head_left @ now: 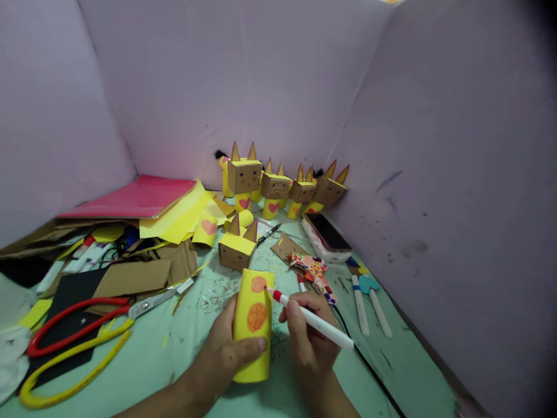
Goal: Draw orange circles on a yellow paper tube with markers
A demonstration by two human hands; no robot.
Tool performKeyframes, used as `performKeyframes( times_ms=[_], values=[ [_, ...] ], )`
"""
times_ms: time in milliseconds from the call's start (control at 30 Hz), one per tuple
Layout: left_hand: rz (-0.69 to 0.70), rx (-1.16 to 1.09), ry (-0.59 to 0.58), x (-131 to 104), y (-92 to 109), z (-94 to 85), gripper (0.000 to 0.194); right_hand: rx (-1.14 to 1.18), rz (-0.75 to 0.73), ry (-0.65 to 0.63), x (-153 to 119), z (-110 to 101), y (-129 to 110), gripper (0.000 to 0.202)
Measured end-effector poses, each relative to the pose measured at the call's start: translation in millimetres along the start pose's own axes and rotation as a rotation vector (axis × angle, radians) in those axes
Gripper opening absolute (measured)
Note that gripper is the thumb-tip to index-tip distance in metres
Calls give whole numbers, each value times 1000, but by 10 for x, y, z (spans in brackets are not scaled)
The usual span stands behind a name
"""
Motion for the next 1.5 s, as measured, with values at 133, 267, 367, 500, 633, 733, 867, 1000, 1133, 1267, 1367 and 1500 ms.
performKeyframes(
  times_ms=[133, 267, 367, 500, 633, 733, 867, 1000, 1133, 1267, 1367, 1500],
  values=[
    [11, 10, -2, -4, 20, 9, 66, -4, -20, -28, -4, 6, -17, 8],
    [24, 9, -20, 17, 1, 5, 64, -4, -23, -11, -17, 1, -26, 8],
    [46, 7, -38, 33, -9, 5, 63, 6, -51, -34, -22, 19, -52, 8],
    [68, 21, -72, 25, 9, 32, 59, 62, -59, -74, -30, 42, -70, 9],
    [78, 24, -108, 2, 26, 61, 59, 85, -70, -49, -30, 39, -71, 14],
    [81, 39, -115, -1, 25, 63, 61, 69, -84, -52, -22, 54, -84, 16],
    [80, 50, -100, 8, 29, 54, 62, 37, -78, -67, 3, 67, -117, 13],
    [81, 75, -55, 13, 44, 36, 57, 6, -92, -73, 26, 59, -154, 10],
    [70, 72, -43, 22, 30, 24, 55, -2, -64, -68, 26, 51, -135, 9],
    [66, 56, -36, 27, -4, 3, 58, 14, -11, -6, 7, 26, -79, 10],
    [63, 31, -38, 20, -13, 4, 61, 48, 30, 67, -1, -5, -37, 11],
    [57, 28, -30, 8, 18, 16, 63, 62, 42, 117, 14, -29, -27, 12]
  ],
)
Point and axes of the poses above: each hand's wrist, its own x-axis towards the middle knuckle, its own z-axis out of the palm, y = z × x, the point moved 6 cm from there along x, towards the middle knuckle, and after that the axes turned 1 degree about -x, right-handed, at the moved point
